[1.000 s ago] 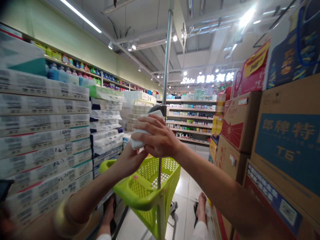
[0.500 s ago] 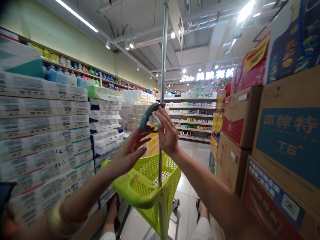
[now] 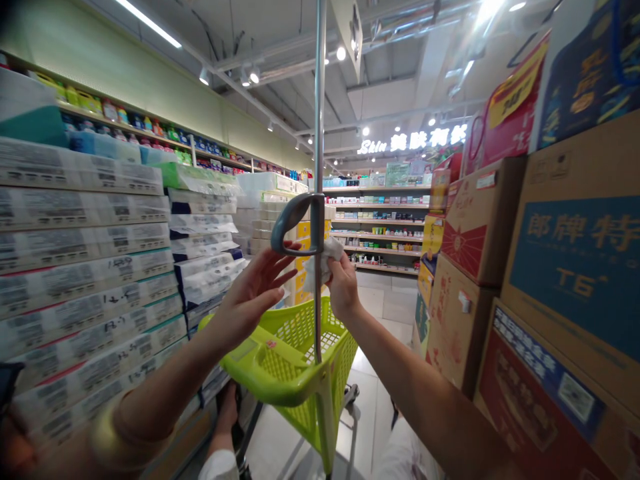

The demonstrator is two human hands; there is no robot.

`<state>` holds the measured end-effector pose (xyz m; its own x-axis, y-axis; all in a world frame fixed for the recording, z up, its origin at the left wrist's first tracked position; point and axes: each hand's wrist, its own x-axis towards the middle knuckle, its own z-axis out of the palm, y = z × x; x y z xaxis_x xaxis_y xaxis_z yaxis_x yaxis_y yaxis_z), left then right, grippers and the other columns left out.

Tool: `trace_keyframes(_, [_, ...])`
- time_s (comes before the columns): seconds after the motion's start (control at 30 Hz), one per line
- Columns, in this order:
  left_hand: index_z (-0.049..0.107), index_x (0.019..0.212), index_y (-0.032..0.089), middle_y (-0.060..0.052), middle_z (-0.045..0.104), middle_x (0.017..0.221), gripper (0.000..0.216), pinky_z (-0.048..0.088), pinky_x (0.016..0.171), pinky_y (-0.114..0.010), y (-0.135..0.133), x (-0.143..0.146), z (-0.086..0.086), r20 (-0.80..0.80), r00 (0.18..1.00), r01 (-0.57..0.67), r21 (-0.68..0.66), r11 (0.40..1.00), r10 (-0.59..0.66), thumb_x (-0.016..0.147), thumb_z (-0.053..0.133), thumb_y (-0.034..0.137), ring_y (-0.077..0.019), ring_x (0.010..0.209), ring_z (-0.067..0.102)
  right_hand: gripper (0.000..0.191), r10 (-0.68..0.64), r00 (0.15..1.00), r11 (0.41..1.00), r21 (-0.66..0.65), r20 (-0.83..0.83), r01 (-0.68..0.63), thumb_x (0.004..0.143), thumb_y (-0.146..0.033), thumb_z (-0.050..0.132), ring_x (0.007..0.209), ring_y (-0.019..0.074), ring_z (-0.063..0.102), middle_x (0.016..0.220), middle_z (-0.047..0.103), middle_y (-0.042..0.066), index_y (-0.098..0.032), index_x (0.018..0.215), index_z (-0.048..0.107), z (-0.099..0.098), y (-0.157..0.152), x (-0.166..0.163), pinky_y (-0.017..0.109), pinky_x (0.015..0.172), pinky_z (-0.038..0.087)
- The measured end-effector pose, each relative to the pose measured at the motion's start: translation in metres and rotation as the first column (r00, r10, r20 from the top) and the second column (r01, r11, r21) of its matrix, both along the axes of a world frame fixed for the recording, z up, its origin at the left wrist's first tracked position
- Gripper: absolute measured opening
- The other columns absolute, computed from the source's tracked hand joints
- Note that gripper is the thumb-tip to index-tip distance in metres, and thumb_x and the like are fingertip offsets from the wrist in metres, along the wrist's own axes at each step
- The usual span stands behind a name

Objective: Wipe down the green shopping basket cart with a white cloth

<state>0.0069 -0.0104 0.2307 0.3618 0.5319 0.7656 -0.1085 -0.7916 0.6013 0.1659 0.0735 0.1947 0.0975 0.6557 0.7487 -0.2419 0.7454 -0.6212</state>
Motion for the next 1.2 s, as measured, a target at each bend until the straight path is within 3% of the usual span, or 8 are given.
trace_keyframes(0.07, [0.036,0.135,0.03,-0.005,0.042,0.144,0.064,0.036,0.111,-0.044,0.002,0.001,-0.014,0.0,0.996,-0.085,-0.005,0.996,0.085,0.076,0.05,0.012,-0.0232,0.136,0.038,0.027,0.236,0.969,0.954,-0.17,-0.078,-0.246,0.086,-0.044,0.051,0.07,0.0148,0.066,0.08,0.068,0.0,-0.023,0.101,0.058,-0.002,0.002,-0.002,0.027,0.061,0.054])
trace_keyframes(0.17, [0.033,0.136,0.029,-0.007,0.045,0.14,0.066,0.041,0.107,-0.045,0.006,0.001,-0.049,-0.089,0.962,-0.263,-0.032,0.964,0.259,0.075,0.047,0.01,-0.0219,0.131,0.043,0.027,0.409,0.902,0.843,-0.321,-0.141,-0.432,0.081,-0.044,0.054,0.062,0.0149,0.065,0.071,0.067,0.001,-0.019,0.09,0.059,-0.016,-0.001,-0.001,0.026,0.056,0.053])
trace_keyframes(0.33, [0.037,0.132,0.022,-0.009,0.053,0.126,0.063,0.044,0.101,-0.042,0.008,0.001,-0.115,-0.283,0.857,-0.453,-0.014,0.891,0.432,0.072,0.045,0.007,-0.0208,0.117,0.053,0.024,0.489,0.861,0.724,-0.484,-0.143,-0.492,0.073,-0.039,0.062,0.06,0.0158,0.065,0.066,0.066,0.0,-0.018,0.084,0.058,-0.068,-0.013,0.005,0.026,0.058,0.053])
trace_keyframes(0.43, [0.038,0.13,0.021,-0.01,0.053,0.127,0.06,0.042,0.104,-0.044,0.003,0.004,-0.135,-0.438,0.751,-0.501,0.111,0.859,0.494,0.072,0.047,0.009,-0.0236,0.119,0.051,0.023,0.485,0.865,0.709,-0.521,-0.128,-0.475,0.072,-0.036,0.062,0.064,0.0158,0.064,0.071,0.068,0.0,-0.019,0.087,0.059,-0.101,-0.021,0.008,0.027,0.062,0.053])
trace_keyframes(0.6, [0.047,0.12,0.018,-0.011,0.059,0.117,0.039,0.046,0.094,-0.043,-0.005,0.006,-0.136,-0.657,0.492,-0.541,0.283,0.792,0.571,0.081,0.049,0.026,-0.0261,0.107,0.058,0.02,0.405,0.913,0.796,-0.508,0.044,-0.328,0.076,-0.034,0.056,0.066,0.0137,0.061,0.072,0.065,-0.001,-0.019,0.086,0.063,-0.134,-0.025,0.01,0.026,0.066,0.05])
trace_keyframes(0.8, [0.056,0.115,0.02,-0.008,0.067,0.11,0.038,0.049,0.084,-0.036,-0.002,0.001,-0.13,-0.74,0.341,-0.531,0.357,0.769,0.579,0.084,0.051,0.041,-0.0249,0.099,0.064,0.017,0.123,0.898,0.97,-0.244,0.424,-0.017,0.08,-0.023,0.044,0.069,0.0128,0.053,0.071,0.058,-0.002,-0.02,0.079,0.06,-0.155,-0.019,0.013,0.025,0.069,0.045])
trace_keyframes(1.07, [0.068,0.104,0.027,-0.003,0.074,0.098,0.03,0.049,0.076,-0.029,0.008,-0.025,-0.127,-0.815,0.282,-0.44,0.36,0.823,0.507,0.084,0.052,0.042,-0.0218,0.09,0.068,0.019,-0.192,0.693,0.977,0.071,0.695,0.2,0.083,-0.013,0.041,0.078,0.0157,0.057,0.084,0.06,0.002,-0.02,0.086,0.059,-0.176,-0.018,0.008,0.027,0.074,0.048])
trace_keyframes(1.2, [0.068,0.109,0.026,-0.004,0.073,0.103,0.033,0.05,0.077,-0.029,0.014,-0.041,-0.126,-0.823,0.284,-0.412,0.358,0.838,0.492,0.084,0.052,0.039,-0.0222,0.094,0.068,0.027,-0.319,0.604,0.948,0.236,0.731,0.215,0.088,-0.013,0.042,0.104,0.0198,0.058,0.109,0.064,0.007,-0.02,0.106,0.061,-0.187,-0.013,0.007,0.036,0.093,0.047])
